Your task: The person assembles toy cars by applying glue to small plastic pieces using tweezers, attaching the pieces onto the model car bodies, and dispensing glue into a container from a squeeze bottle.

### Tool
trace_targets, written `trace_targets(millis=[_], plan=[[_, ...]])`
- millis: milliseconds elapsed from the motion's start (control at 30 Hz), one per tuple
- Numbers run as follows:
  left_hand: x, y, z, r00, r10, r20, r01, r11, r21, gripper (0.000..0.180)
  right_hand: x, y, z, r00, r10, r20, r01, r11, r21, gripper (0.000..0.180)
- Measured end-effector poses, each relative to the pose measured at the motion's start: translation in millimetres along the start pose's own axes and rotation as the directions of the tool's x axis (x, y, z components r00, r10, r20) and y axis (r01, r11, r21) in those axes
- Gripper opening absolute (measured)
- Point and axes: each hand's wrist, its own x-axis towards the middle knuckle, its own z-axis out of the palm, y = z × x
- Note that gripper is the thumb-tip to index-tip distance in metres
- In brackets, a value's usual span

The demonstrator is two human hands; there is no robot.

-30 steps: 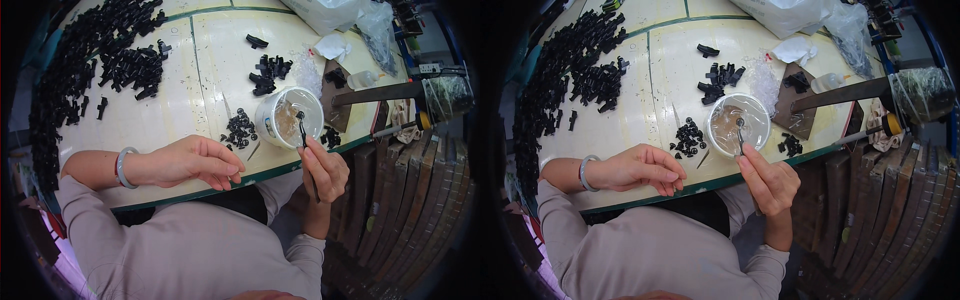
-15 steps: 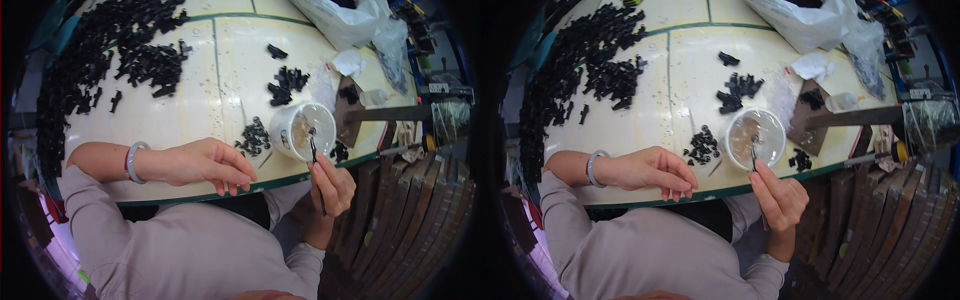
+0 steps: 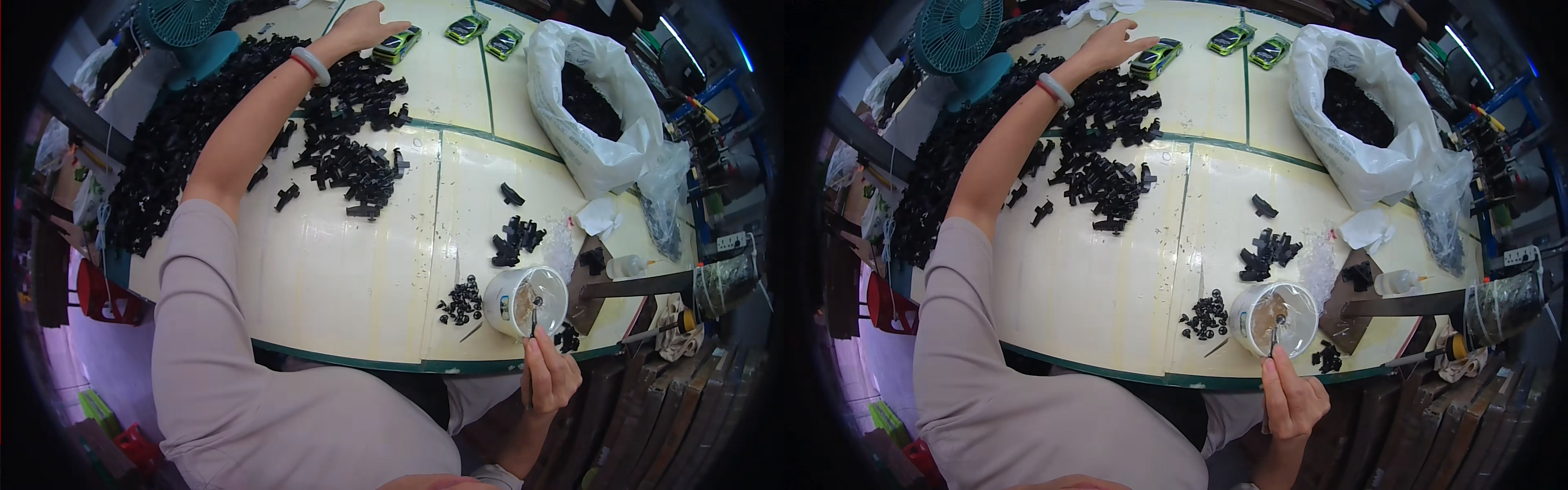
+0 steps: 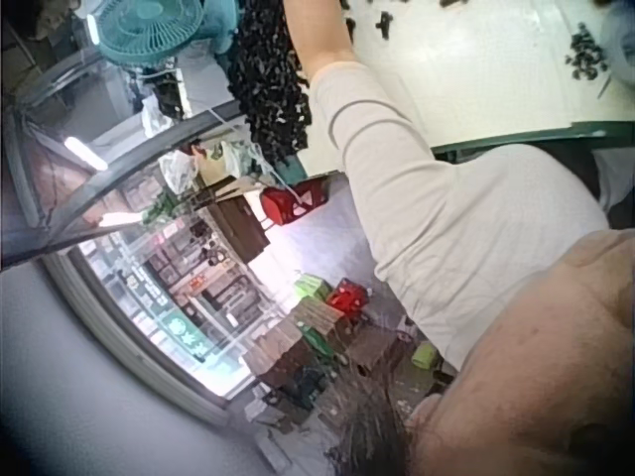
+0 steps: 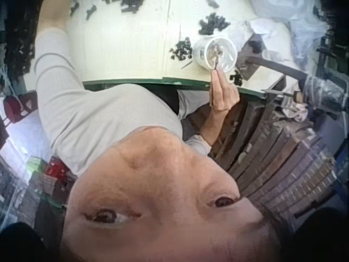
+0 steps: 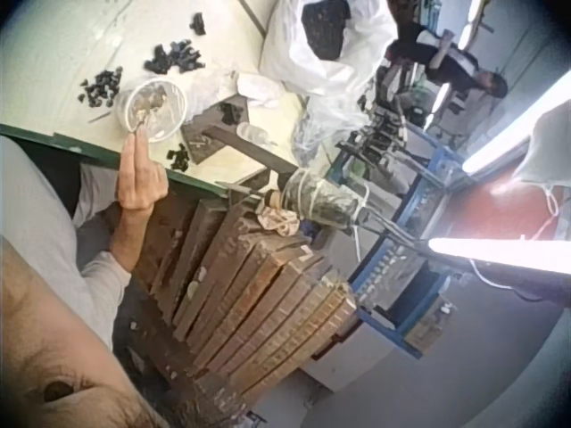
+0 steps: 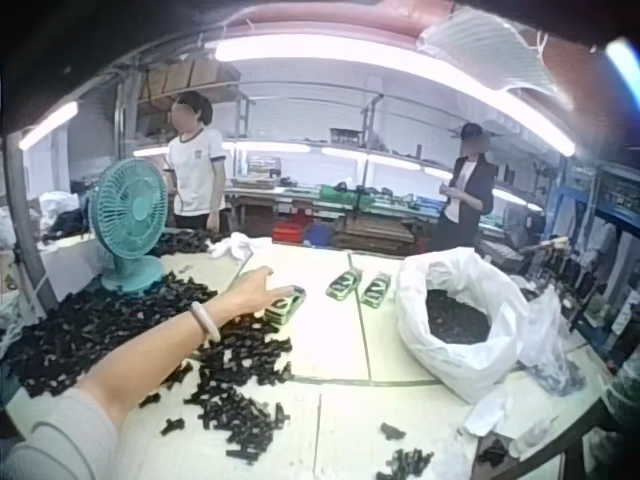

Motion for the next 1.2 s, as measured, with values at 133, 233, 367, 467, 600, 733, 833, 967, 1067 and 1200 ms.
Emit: trace_targets(millis=[133, 233, 367, 467, 600, 733, 833, 967, 1067, 1200], plan=[[19, 29, 16, 0.989, -0.107, 0.103, 0.089, 0.981, 0.171, 0.100, 3, -2, -1, 1.000, 0.027, 0.002, -0.027, 0.999, 0.040, 0.022], [28, 41, 30, 0.951, -0.194, 0.241, 0.137, 0.963, 0.234, 0.098, -1, -3, -2, 0.999, 0.043, -0.001, -0.043, 0.999, 0.032, 0.022], [41, 33, 23, 0.906, -0.249, 0.343, 0.164, 0.952, 0.260, 0.076, 0, -3, -4, 0.999, 0.037, -0.021, -0.036, 0.998, 0.054, 0.022], [35, 29, 3, 0.880, -0.254, 0.400, 0.310, 0.947, -0.080, 0.061, 4, -5, -10, 0.991, 0.096, -0.095, -0.088, 0.993, 0.083, 0.024], [-12, 54, -53, 0.875, -0.122, 0.469, 0.466, 0.476, -0.746, 0.042, -4, -11, -17, 0.965, 0.165, -0.205, -0.146, 0.984, 0.103, 0.024], [-124, 92, -135, 0.879, -0.044, 0.474, 0.387, 0.646, -0.658, 0.071, -10, -17, -19, 0.945, 0.167, -0.282, -0.134, 0.982, 0.130, 0.026], [-216, 97, -174, 0.834, -0.071, 0.547, 0.355, 0.828, -0.434, 0.071, -15, -20, -12, 0.938, 0.179, -0.295, -0.147, 0.981, 0.127, 0.026], [-328, 109, -205, 0.850, -0.205, 0.484, 0.258, 0.965, -0.044, 0.073, -21, -21, 2, 0.911, 0.319, -0.261, -0.250, 0.931, 0.265, 0.023], [-366, 106, -188, 0.924, -0.132, 0.358, 0.117, 0.991, 0.064, 0.073, -25, -22, 4, 0.867, 0.383, -0.319, -0.291, 0.909, 0.300, 0.018], [-368, 107, -166, 0.899, -0.192, 0.395, 0.135, 0.977, 0.167, 0.078, -27, -23, 5, 0.848, 0.375, -0.374, -0.276, 0.916, 0.292, 0.016]])
